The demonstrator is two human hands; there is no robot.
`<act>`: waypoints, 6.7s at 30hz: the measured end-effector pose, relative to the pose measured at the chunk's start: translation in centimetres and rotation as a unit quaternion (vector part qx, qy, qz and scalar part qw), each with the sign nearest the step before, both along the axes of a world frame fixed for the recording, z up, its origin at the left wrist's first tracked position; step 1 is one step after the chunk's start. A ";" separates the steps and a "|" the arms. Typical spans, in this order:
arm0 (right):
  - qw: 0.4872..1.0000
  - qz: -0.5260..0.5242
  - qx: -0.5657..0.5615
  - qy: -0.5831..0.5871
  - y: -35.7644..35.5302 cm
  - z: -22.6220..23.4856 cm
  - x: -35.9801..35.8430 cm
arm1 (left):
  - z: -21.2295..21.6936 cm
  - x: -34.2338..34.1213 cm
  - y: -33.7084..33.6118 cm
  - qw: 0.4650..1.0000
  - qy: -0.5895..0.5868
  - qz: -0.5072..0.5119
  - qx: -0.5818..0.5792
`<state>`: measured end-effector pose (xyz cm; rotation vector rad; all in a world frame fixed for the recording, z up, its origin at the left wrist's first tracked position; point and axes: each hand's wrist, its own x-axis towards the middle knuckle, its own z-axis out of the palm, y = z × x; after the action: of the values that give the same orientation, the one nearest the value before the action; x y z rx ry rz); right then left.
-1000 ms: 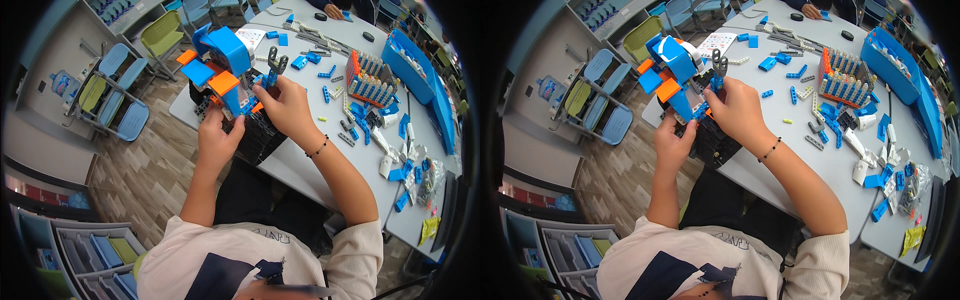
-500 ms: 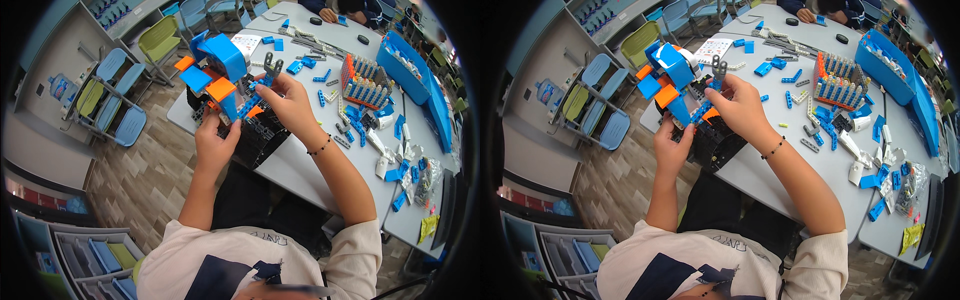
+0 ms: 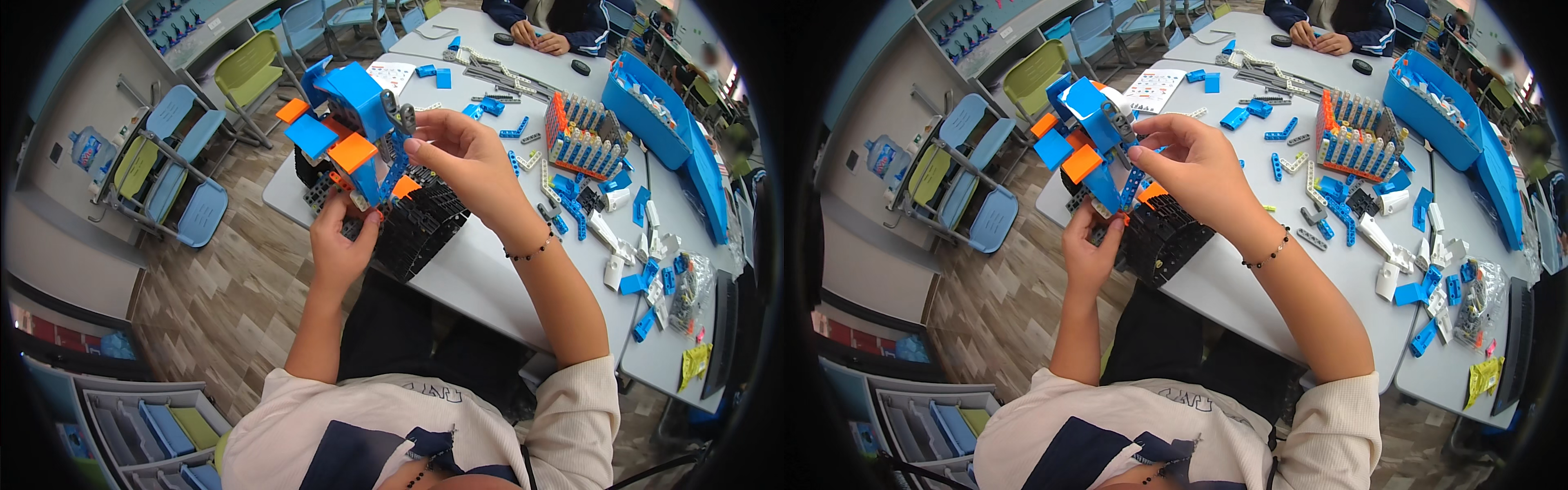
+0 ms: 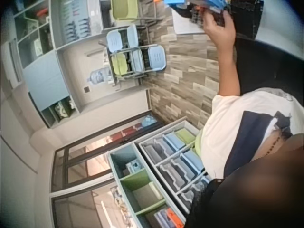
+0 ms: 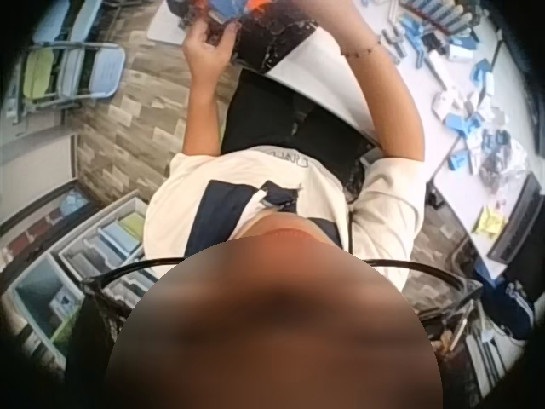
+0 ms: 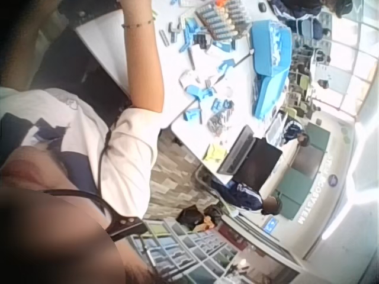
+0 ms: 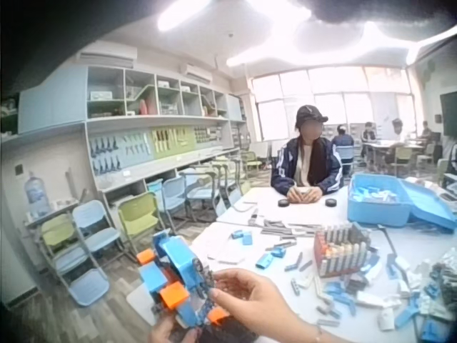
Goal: The person assembles a Lego robot by attaching various blue, orange, and black pieces to a tracked base. They connect beams, plates, and connectors, then install a grey arm-like structure, progressively building the robot's upper assembly.
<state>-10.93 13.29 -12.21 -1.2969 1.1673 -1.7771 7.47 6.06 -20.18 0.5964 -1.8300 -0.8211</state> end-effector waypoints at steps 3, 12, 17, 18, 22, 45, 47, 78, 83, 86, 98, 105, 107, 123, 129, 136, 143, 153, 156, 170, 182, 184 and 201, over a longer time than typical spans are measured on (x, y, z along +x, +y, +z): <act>0.999 0.001 0.001 0.045 0.2 -0.1 -0.4 | 0.0 0.0 0.0 1.000 -0.003 -0.003 -0.005; 0.975 0.000 0.222 0.018 -0.3 -0.2 -2.3 | 0.0 0.4 0.0 0.999 0.018 -0.038 0.021; 0.996 0.063 0.057 -0.003 1.0 0.8 -0.7 | -0.2 0.6 -0.1 0.998 0.021 -0.048 0.030; 0.996 0.076 0.034 -0.015 1.2 0.9 -0.5 | -0.3 0.6 -0.1 0.998 0.021 -0.049 0.030; 0.998 0.002 0.029 0.047 0.7 0.2 0.0 | -0.7 0.7 -0.2 0.998 0.029 -0.037 0.033; 0.970 0.001 0.240 -0.042 -0.1 -1.1 -2.8 | -0.6 1.8 -0.1 0.999 -0.001 -0.020 -0.044; 0.977 0.043 0.200 -0.052 0.6 -0.5 -2.6 | -0.6 2.4 0.2 0.997 -0.025 0.017 -0.076; 0.959 -0.089 0.265 0.036 3.3 -2.2 -2.3 | -16.5 7.9 7.5 0.968 -0.238 -0.075 -0.021; 0.972 -0.041 0.226 0.045 3.0 -1.3 -1.2 | -16.5 7.4 7.4 0.962 -0.260 -0.073 -0.040; 0.982 -0.016 0.182 0.043 3.7 -0.4 -0.6 | -16.4 7.1 7.4 0.962 -0.262 -0.072 -0.034; 0.931 -0.055 0.288 0.219 3.2 -2.8 -2.5 | -16.4 6.7 7.0 0.956 -0.285 -0.056 -0.026; 0.941 -0.077 0.135 0.302 4.4 -1.0 -1.5 | -16.6 6.5 7.0 0.954 -0.295 -0.053 -0.012; 0.923 -0.075 0.257 0.277 4.3 -0.9 -2.3 | -16.6 6.6 7.2 0.952 -0.298 -0.058 -0.033; 0.887 -0.050 0.308 0.340 3.7 -1.3 -2.0 | -16.6 6.4 7.1 0.948 -0.312 -0.053 -0.036; 0.931 -0.062 0.130 0.337 4.4 -1.1 -1.6 | -16.5 6.3 7.2 0.950 -0.302 -0.061 -0.043; 0.917 -0.051 0.218 0.330 3.7 -1.5 -1.6 | -16.6 6.2 7.2 0.947 -0.312 -0.054 -0.050; 0.915 -0.087 0.178 0.352 4.6 -0.4 -1.9 | -16.6 6.2 7.2 0.945 -0.320 -0.050 -0.049; 0.937 -0.089 0.108 0.320 4.5 -0.1 -1.4 | -16.8 6.2 7.3 0.945 -0.316 -0.054 -0.071; 0.891 -0.125 0.216 0.378 4.0 -0.5 -1.9 | -16.9 6.1 7.1 0.946 -0.318 -0.046 -0.049; 0.878 -0.114 0.208 0.415 3.6 -1.6 -1.8 | -16.6 5.8 7.3 0.935 -0.343 -0.053 -0.068; 0.862 -0.119 0.280 0.404 3.7 -1.0 -1.9 | -16.6 5.9 7.2 0.936 -0.338 -0.056 -0.078; 0.884 -0.098 0.206 0.408 3.7 -1.3 -1.3 | -16.5 6.0 7.3 0.939 -0.331 -0.056 -0.075; 0.924 -0.074 0.110 0.358 4.8 0.0 -0.6 | -16.4 6.3 7.5 0.948 -0.307 -0.058 -0.063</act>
<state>-11.57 18.05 -12.23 -1.8193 1.8355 -1.2234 13.73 13.56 -36.57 0.7192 -2.4843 -0.6242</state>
